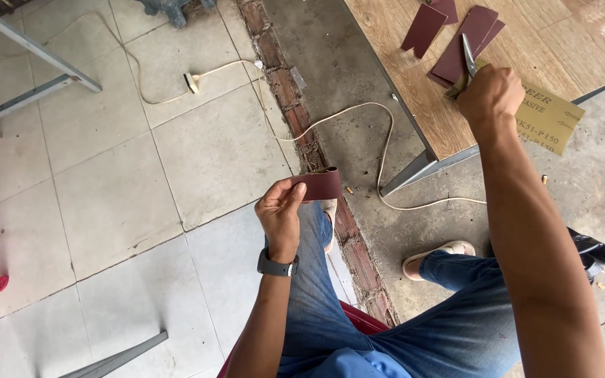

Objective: The person sits on a stool and uses blue-handled scissors to cut rectangular pieces of maroon sandpaper. They hold the sandpaper in their left hand and cut it into smaller strips, placing the finished pieces on a wooden table nearby.

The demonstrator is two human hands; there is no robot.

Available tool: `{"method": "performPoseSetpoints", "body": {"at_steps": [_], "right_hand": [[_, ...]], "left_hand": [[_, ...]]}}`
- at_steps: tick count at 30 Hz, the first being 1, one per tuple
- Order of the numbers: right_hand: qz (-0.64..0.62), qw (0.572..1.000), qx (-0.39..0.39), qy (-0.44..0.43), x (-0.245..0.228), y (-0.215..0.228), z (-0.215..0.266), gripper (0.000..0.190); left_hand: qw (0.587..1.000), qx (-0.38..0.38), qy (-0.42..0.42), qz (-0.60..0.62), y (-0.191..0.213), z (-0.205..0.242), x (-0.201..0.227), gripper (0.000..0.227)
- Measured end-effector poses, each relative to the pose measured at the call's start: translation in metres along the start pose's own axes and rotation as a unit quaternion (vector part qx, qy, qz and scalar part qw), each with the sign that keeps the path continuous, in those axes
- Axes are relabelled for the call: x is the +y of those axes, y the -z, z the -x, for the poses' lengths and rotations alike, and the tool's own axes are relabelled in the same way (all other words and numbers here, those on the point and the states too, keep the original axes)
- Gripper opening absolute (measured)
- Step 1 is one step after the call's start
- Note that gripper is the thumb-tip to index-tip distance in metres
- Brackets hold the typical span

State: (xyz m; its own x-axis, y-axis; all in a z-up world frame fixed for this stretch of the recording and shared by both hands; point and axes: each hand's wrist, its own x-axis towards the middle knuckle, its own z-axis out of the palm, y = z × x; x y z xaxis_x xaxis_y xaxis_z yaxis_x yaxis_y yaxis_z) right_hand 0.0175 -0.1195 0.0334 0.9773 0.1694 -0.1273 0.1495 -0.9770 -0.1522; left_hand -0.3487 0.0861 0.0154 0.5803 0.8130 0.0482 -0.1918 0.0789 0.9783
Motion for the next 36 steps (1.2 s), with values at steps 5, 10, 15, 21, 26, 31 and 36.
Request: {"method": "performPoseSetpoints", "body": {"at_steps": [5,10,15,21,26,31,36], "right_hand": [[-0.261,0.938,0.015,0.227,-0.057,0.058,0.153,0.021],[-0.55,0.766,-0.202,0.264,-0.072,0.033,0.225,0.038],[-0.621,0.741,-0.12,0.223,-0.056,0.005,0.224,0.017],[-0.672,0.707,-0.095,0.197,-0.047,-0.011,0.221,0.019],[-0.689,0.674,-0.164,0.209,-0.044,-0.023,0.222,0.017],[-0.692,0.681,-0.14,0.197,-0.053,-0.043,0.222,0.016],[-0.741,0.639,-0.13,0.158,-0.066,-0.063,0.208,0.015]], "left_hand": [[0.997,-0.048,-0.051,-0.022,-0.013,-0.009,0.013,0.014],[0.989,-0.113,-0.071,-0.058,-0.04,-0.005,0.035,0.009],[0.984,-0.151,-0.058,-0.068,-0.052,-0.004,0.036,0.013],[0.979,-0.18,-0.042,-0.088,-0.061,-0.01,0.028,0.013],[0.976,-0.201,-0.015,-0.085,-0.057,-0.019,0.033,0.013],[0.977,-0.191,-0.022,-0.087,-0.055,-0.02,0.021,0.014],[0.985,-0.143,0.089,0.033,-0.065,0.0,-0.008,0.03]]}}
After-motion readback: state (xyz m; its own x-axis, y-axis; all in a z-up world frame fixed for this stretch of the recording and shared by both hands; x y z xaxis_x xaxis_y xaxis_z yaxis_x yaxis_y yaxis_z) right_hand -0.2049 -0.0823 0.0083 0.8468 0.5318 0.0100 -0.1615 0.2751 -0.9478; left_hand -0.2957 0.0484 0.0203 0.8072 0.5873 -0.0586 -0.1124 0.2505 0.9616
